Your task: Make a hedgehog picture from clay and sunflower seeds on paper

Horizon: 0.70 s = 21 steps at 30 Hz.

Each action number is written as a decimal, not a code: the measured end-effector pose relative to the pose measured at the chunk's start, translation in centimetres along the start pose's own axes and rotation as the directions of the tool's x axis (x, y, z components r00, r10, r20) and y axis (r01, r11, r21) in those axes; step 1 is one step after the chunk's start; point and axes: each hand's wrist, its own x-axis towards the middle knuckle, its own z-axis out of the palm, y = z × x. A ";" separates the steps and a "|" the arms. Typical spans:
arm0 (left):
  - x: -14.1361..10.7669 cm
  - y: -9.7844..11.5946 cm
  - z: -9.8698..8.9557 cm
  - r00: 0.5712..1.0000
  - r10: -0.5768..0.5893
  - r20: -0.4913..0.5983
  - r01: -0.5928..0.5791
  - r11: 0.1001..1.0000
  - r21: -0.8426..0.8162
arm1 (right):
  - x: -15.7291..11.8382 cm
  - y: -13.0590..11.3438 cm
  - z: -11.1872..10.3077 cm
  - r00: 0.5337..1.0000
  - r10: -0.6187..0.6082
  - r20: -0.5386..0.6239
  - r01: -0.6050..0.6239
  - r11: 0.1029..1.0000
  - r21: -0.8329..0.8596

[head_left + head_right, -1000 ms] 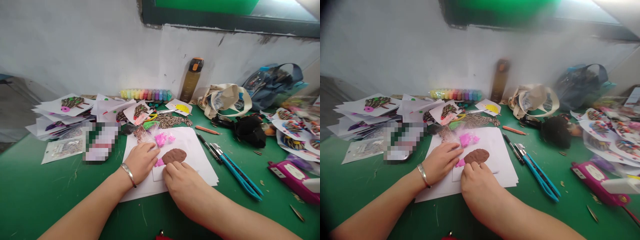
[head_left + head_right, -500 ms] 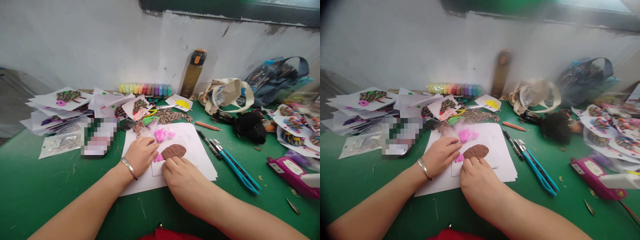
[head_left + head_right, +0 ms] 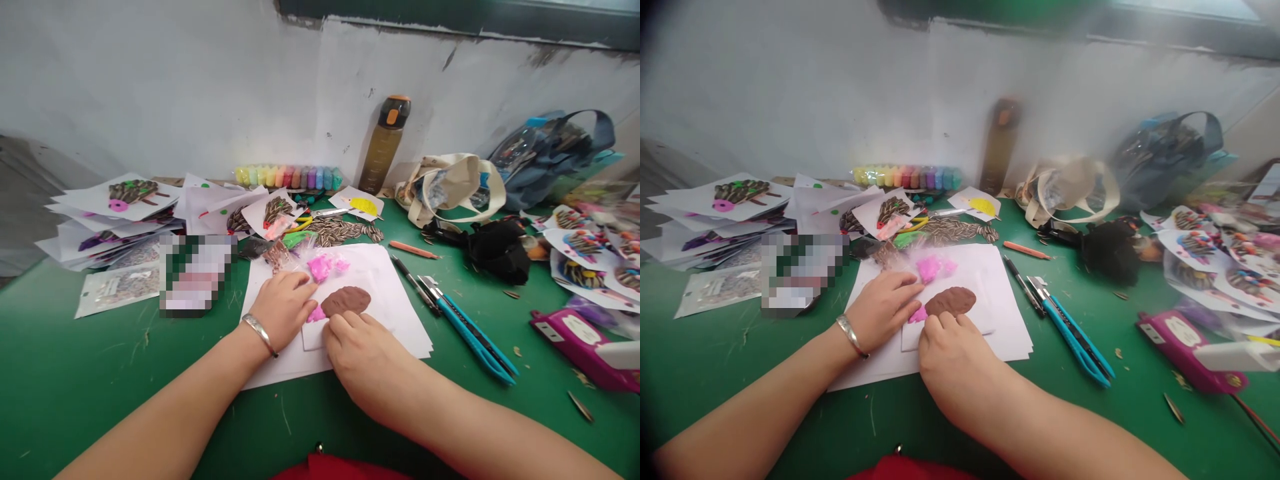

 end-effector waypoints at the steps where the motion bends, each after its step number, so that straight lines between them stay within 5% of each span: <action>1: 0.0 0.0 0.0 1.000 0.002 0.001 -0.002 1.000 0.000 | 0.0 0.0 0.0 1.000 -0.002 0.000 0.002 1.000 -0.005; 21: 0.9 0.1 -0.4 0.999 0.006 0.047 -0.008 0.999 0.047 | 0.1 0.3 0.0 1.000 0.014 0.021 -0.015 0.998 0.054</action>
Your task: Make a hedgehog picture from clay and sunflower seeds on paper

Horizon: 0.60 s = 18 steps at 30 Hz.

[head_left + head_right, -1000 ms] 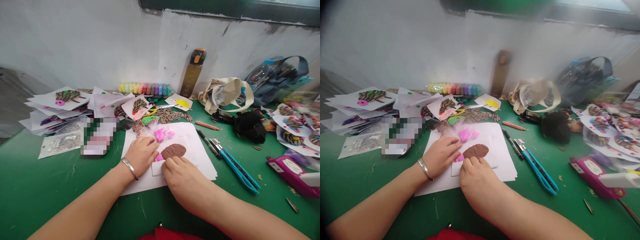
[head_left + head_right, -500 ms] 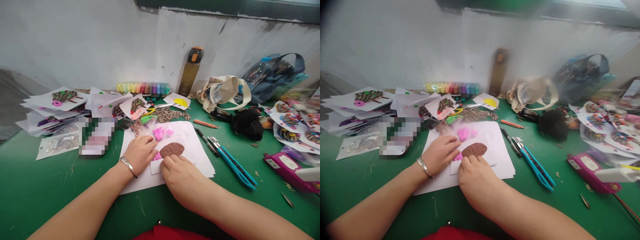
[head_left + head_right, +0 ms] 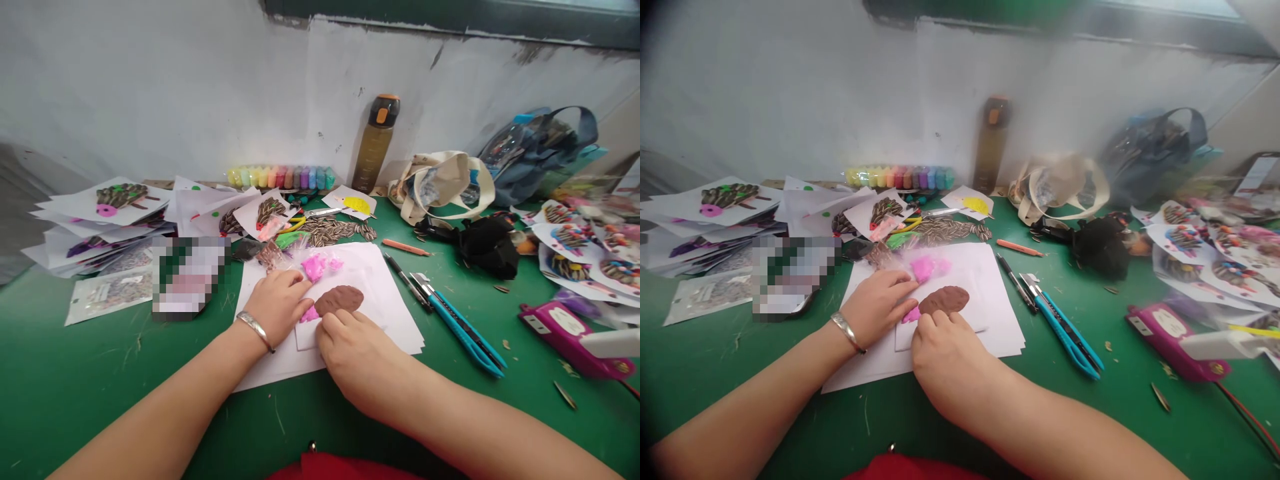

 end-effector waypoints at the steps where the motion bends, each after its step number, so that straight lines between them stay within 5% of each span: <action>1: 0.0 0.0 -0.1 1.000 0.002 0.006 -0.002 1.000 0.003 | 0.0 0.0 0.0 1.000 -0.003 0.000 0.003 1.000 0.001; 18: 0.7 0.7 -0.4 0.997 -0.050 0.056 0.046 0.997 0.064 | 0.0 0.1 0.1 1.000 0.005 -0.008 -0.005 0.999 0.035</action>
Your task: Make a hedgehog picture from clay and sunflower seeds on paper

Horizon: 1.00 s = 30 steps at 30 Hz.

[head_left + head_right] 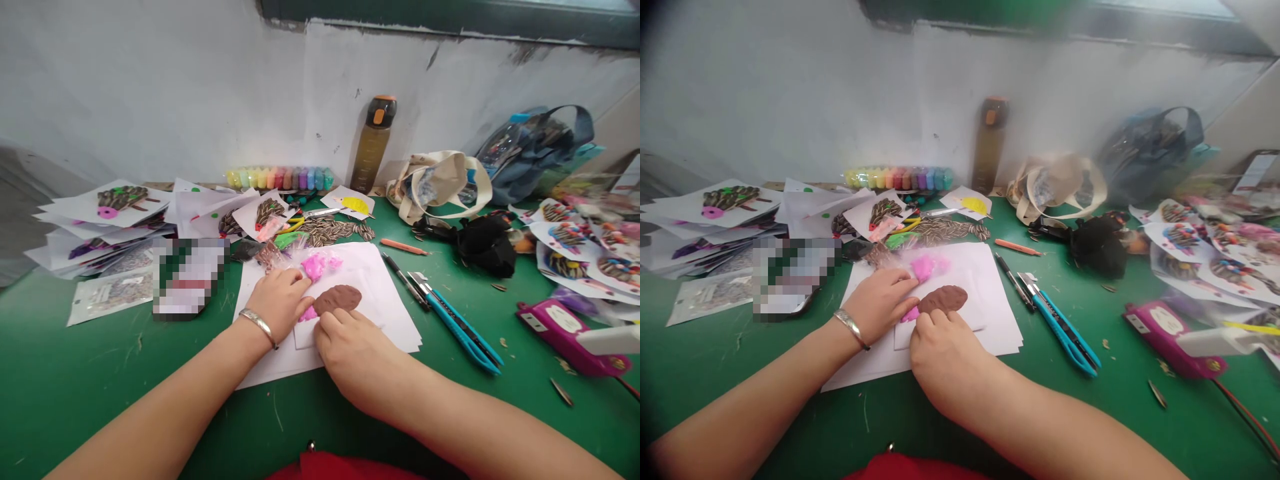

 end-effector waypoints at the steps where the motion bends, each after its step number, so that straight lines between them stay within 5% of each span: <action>1: 0.0 0.0 -0.1 1.000 0.003 0.002 -0.003 1.000 0.002 | 0.0 0.0 0.0 1.000 -0.001 0.005 0.001 1.000 0.002; 30: -1.2 -0.6 0.3 0.999 0.020 -0.027 -0.024 0.993 -0.119 | 1.1 1.8 1.1 0.996 0.080 -0.028 -0.075 0.985 0.155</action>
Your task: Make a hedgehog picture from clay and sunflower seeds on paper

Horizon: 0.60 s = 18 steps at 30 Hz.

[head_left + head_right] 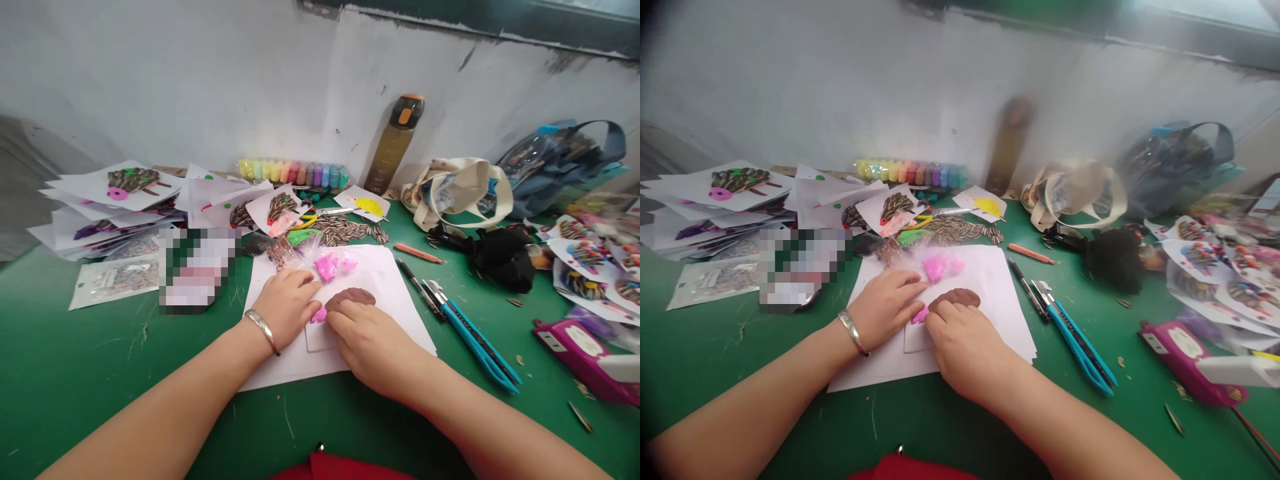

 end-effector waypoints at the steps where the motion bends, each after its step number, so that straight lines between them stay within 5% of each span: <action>1: 0.0 0.0 0.0 1.000 0.001 0.001 -0.001 1.000 0.001 | 0.0 0.0 0.0 1.000 -0.001 0.003 0.001 1.000 0.003; 18: -0.1 -0.4 0.2 0.999 0.038 -0.035 -0.038 0.999 -0.011 | -0.2 -0.3 -0.2 0.999 -0.006 0.041 0.006 1.000 0.001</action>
